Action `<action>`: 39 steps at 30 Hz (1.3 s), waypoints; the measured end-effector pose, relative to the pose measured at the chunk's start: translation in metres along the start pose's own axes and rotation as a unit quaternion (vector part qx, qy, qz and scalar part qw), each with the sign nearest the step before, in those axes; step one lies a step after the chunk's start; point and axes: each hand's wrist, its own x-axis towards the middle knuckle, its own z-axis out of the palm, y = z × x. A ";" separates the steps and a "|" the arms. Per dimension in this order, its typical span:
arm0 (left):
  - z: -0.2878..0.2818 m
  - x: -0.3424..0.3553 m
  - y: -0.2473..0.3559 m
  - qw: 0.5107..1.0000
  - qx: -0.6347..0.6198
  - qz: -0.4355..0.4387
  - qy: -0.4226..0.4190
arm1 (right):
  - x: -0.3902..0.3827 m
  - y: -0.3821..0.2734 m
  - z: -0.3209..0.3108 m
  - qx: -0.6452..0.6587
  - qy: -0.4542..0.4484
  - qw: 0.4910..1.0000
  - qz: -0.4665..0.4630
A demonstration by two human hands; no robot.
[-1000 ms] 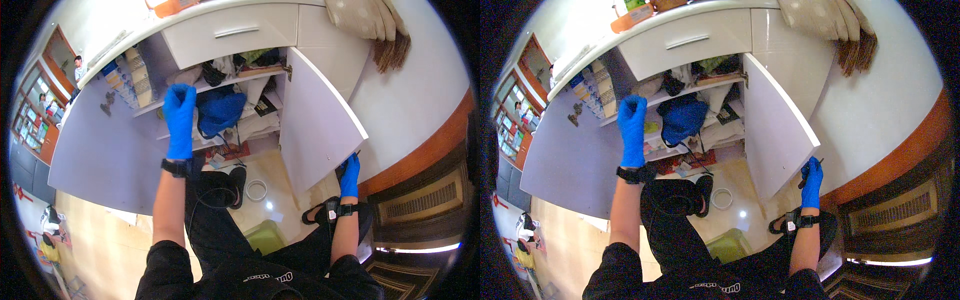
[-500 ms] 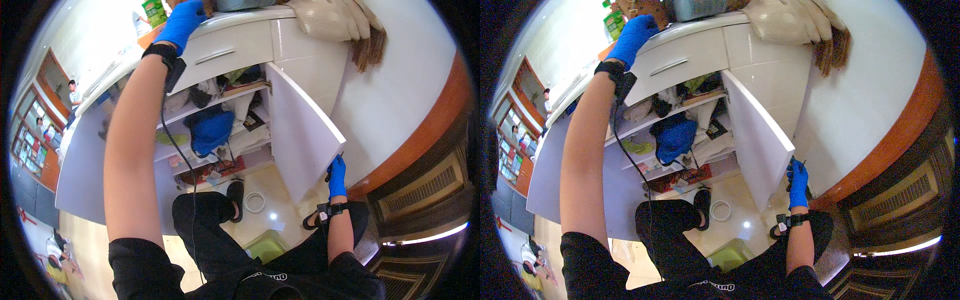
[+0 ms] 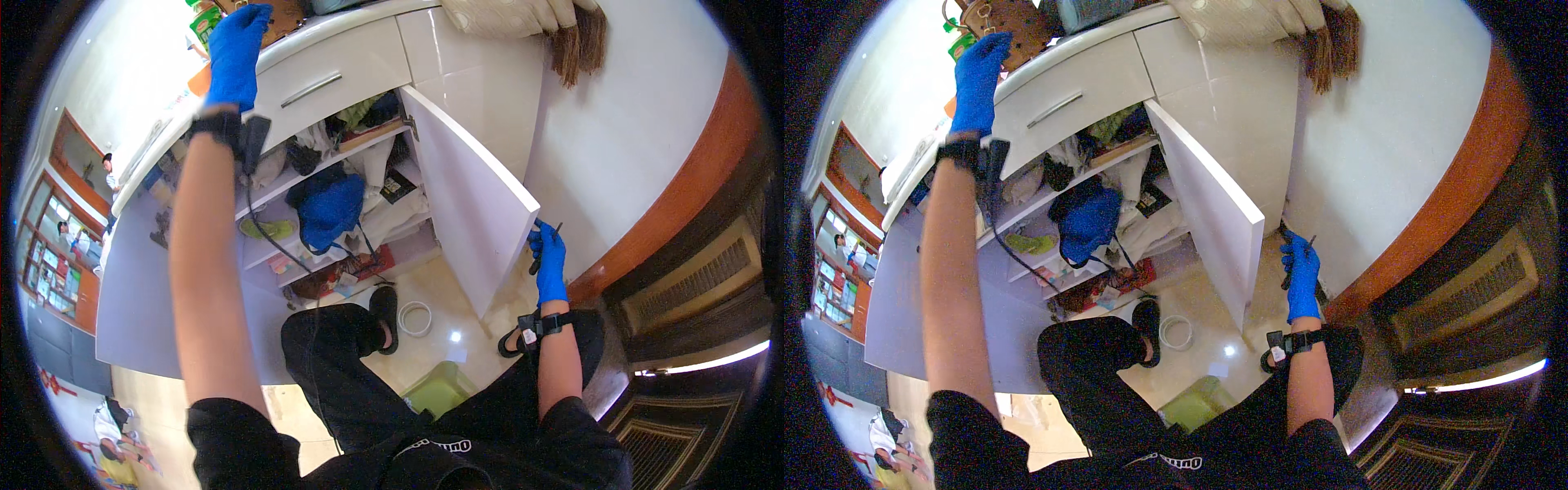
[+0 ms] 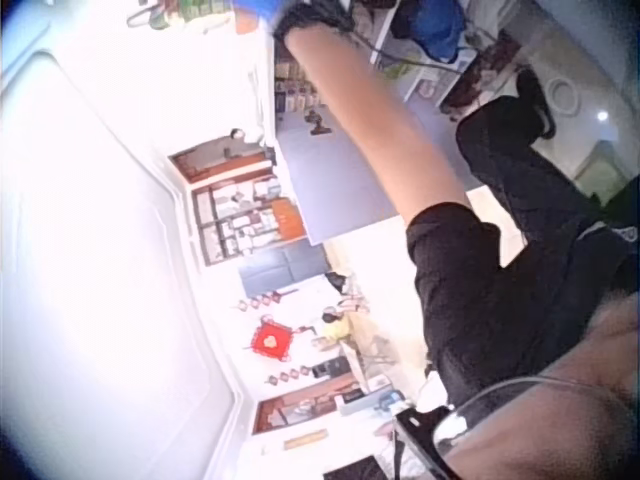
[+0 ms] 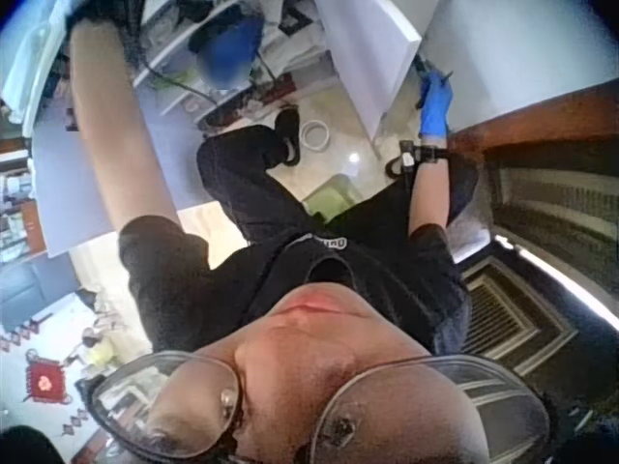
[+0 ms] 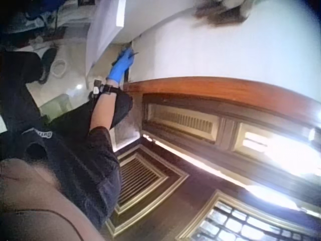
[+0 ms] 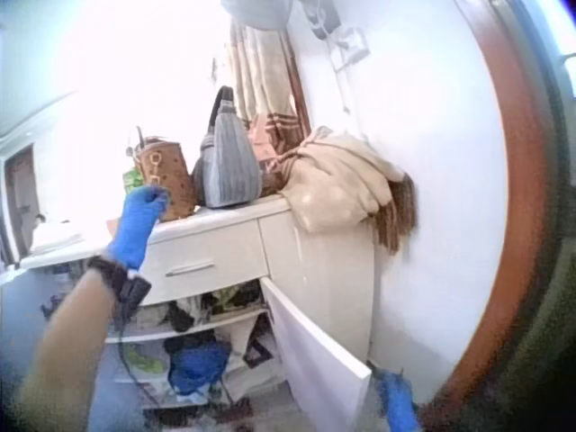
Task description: Screwing a screw into a white cabinet door using a manual screwdriver while wearing blue gloves.
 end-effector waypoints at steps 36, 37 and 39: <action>0.156 -0.386 0.165 0.874 -0.300 -0.209 -0.320 | -0.053 -0.048 0.046 -0.291 0.133 0.854 -0.411; 0.158 -0.387 0.167 0.873 -0.300 -0.213 -0.320 | -0.058 -0.045 0.045 -0.294 0.130 0.854 -0.409; 0.165 -0.391 0.172 0.880 -0.288 -0.212 -0.312 | -0.076 -0.052 0.064 0.045 0.017 0.987 -0.156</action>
